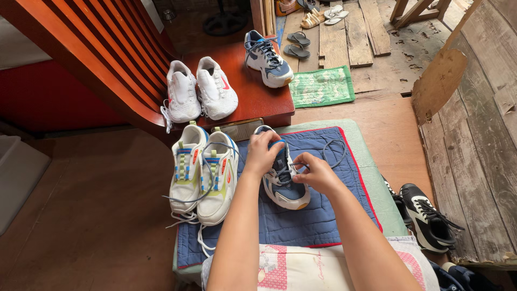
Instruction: The person removes a shoelace from a blue and white sneaker and then re-laces the same shoe by threading the lace through the eyelets and tying it. Other shoes remain nearby on a bench and floor.
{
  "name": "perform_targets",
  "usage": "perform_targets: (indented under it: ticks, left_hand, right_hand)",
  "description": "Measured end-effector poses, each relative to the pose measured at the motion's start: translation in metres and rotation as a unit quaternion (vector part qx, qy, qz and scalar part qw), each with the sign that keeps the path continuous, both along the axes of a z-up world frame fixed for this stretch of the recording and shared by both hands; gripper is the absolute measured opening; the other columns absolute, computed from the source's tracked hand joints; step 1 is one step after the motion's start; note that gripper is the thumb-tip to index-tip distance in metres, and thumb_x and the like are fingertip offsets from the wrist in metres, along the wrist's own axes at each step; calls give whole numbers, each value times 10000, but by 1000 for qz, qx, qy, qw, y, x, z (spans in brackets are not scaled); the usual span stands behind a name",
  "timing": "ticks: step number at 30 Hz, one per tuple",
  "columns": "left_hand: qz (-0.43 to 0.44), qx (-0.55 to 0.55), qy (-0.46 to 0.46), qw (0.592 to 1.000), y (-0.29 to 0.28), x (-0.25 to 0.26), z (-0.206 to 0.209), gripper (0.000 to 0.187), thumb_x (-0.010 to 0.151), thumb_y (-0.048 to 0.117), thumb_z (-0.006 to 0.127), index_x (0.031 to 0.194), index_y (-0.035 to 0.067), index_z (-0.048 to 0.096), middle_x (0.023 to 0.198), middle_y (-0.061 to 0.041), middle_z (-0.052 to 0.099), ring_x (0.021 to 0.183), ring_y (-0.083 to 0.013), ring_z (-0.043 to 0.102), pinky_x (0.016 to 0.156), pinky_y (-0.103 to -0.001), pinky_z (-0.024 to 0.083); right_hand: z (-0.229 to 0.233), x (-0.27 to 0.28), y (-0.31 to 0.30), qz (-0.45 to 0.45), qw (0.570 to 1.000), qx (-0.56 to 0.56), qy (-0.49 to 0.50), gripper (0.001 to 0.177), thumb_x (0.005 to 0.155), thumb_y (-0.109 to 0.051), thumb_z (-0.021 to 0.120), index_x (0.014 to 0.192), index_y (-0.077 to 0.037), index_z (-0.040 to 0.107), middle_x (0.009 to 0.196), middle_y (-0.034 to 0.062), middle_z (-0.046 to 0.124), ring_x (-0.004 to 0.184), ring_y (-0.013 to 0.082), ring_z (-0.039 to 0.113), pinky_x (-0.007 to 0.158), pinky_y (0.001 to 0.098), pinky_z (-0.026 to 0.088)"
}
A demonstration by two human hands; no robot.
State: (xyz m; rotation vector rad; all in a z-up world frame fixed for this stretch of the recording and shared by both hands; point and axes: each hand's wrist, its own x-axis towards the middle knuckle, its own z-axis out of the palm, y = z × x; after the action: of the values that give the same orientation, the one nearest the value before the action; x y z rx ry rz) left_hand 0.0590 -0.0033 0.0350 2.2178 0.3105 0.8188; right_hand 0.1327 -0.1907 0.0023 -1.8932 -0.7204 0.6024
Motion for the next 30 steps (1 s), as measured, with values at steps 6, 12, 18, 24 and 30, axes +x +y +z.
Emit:
perform_targets:
  ticks: [6, 12, 18, 24, 30]
  left_hand:
    - [188, -37, -94, 977, -16, -39, -31, 201, 889, 169, 681, 1015, 16, 646, 1026, -151, 636, 961, -338, 629, 866, -430, 498]
    - [163, -100, 123, 974, -22, -62, -59, 289, 890, 285, 732, 854, 5, 668, 826, -168, 721, 806, -340, 696, 774, -443, 535]
    - [118, -168, 121, 971, -27, -67, -55, 298, 861, 292, 743, 863, 2, 673, 795, -162, 737, 750, -312, 723, 719, -414, 548]
    - [98, -162, 132, 973, -25, -66, -43, 255, 873, 261, 747, 863, 8, 716, 794, -128, 745, 737, -252, 711, 711, -377, 539]
    - [92, -236, 121, 960, -27, -67, -35, 164, 829, 168, 770, 831, 10, 726, 740, -83, 748, 672, -156, 686, 658, -330, 538]
  right_hand:
    - [0, -1, 6, -58, 996, -47, -40, 298, 805, -237, 848, 1028, -65, 751, 905, 68, 769, 844, 140, 708, 747, 313, 548]
    - [-11, -4, 14, -59, 997, -37, -35, 360, 752, -247, 845, 1022, -38, 730, 869, 53, 762, 793, 162, 719, 702, 351, 576]
    - [-20, -7, 17, -71, 996, -14, -49, 379, 685, -206, 843, 1009, -37, 746, 972, 52, 751, 783, 161, 691, 713, 342, 566]
    - [-10, -11, 19, -70, 992, -46, -93, 402, 698, -288, 913, 943, -20, 742, 927, 113, 695, 804, 197, 700, 734, 349, 556]
    - [15, -31, 16, -39, 971, 69, -227, 424, 656, -109, 821, 1042, -86, 646, 1133, 81, 607, 979, 260, 638, 830, 355, 552]
